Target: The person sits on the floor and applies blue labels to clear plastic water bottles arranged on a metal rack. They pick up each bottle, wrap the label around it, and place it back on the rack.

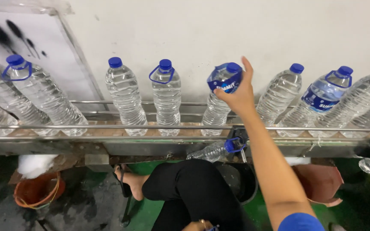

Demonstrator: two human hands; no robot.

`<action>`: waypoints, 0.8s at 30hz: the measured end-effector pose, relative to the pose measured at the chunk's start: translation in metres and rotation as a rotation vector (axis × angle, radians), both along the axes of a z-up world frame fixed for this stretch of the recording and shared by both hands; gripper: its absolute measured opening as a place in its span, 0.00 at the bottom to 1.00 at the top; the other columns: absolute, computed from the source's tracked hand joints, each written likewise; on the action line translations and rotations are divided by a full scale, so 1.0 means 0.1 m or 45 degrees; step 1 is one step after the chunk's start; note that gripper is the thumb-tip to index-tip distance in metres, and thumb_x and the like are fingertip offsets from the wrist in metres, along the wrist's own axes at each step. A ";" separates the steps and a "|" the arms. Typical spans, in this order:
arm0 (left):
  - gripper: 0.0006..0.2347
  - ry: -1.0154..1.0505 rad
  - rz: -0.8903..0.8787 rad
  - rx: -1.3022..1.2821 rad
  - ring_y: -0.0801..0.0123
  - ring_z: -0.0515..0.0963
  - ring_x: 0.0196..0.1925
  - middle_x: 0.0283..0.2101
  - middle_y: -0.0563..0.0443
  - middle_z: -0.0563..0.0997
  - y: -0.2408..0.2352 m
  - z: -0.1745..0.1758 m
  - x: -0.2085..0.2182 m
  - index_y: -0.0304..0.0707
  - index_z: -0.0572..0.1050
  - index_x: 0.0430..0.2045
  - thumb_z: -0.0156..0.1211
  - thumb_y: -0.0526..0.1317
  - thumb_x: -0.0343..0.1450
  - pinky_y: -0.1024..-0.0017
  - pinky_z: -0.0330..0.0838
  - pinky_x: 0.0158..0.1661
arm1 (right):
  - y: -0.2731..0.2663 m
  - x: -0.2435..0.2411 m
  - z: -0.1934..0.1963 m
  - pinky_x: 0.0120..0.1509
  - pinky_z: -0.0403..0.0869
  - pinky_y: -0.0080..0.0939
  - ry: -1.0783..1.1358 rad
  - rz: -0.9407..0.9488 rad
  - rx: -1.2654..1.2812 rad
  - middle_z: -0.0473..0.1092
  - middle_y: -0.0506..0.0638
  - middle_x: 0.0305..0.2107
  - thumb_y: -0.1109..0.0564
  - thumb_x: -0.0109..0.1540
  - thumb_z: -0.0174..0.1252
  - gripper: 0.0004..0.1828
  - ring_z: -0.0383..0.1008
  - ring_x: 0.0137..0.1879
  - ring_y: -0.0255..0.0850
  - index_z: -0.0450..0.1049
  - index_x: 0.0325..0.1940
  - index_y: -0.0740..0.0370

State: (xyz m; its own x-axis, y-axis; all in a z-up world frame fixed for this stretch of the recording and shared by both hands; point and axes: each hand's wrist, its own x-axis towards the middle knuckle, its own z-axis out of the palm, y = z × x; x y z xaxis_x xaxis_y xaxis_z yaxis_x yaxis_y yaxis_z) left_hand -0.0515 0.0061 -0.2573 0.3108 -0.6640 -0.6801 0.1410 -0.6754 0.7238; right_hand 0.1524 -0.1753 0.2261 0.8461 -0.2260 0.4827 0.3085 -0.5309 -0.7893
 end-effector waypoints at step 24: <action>0.24 0.311 1.759 -0.697 0.55 0.83 0.56 0.51 0.42 0.85 0.21 2.65 0.32 0.34 0.76 0.54 0.72 0.30 0.62 0.59 0.71 0.62 | -1.13 -0.24 -0.50 0.75 0.67 0.60 -0.210 -0.199 0.167 0.36 0.62 0.77 0.51 0.48 0.81 0.73 0.58 0.77 0.58 0.32 0.80 0.49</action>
